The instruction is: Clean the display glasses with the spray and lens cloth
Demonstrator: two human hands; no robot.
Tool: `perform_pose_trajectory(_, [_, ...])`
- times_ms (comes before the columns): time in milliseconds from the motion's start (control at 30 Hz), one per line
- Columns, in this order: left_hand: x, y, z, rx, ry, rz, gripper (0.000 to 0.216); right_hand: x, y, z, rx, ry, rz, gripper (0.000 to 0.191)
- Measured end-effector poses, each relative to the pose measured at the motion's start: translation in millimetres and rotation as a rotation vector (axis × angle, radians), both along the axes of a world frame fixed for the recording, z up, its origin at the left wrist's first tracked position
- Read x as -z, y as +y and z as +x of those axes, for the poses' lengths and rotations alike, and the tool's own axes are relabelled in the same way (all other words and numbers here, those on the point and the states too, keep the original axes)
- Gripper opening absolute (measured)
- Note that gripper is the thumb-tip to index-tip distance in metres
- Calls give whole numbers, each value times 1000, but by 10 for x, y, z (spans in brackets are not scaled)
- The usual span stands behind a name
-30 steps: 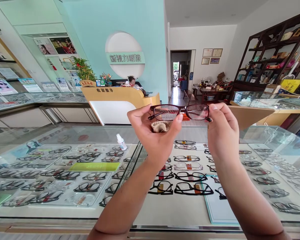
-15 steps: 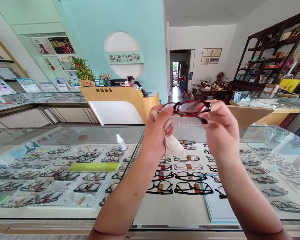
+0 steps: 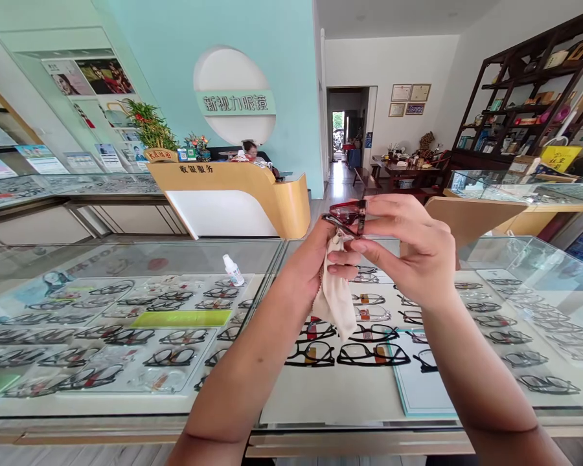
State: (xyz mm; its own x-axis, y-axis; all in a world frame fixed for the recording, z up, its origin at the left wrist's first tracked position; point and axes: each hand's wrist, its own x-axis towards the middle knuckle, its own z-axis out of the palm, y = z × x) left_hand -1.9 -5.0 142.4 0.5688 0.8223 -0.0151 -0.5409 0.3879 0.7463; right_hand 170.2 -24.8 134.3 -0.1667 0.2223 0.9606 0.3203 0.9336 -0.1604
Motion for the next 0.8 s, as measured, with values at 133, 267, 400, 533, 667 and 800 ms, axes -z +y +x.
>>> perform_pose_trajectory(133, [-25,-47,42,-65,88,20,44,-6,-43,24,-12,2,-107,9])
perform_pose_trajectory(267, [-2,-51,67,18,41,-85,51,-18,-93,39,-32,6,-216,7])
perform_pose_trajectory(400, [76,18,83,101,13,-180,53,-14,-73,30,0,-8,-221,5])
perform_pose_trajectory(533, [179,41,86,67,17,-226,52,51,-38,-10,50,-27,-153,6])
perform_pose_trajectory(667, [346,-28,88,-12,51,-181,52,238,-60,-52,107,-70,-146,11])
perform_pose_trajectory(800, [633,7,104,-31,155,-44,54,466,-38,-39,158,-81,-147,11])
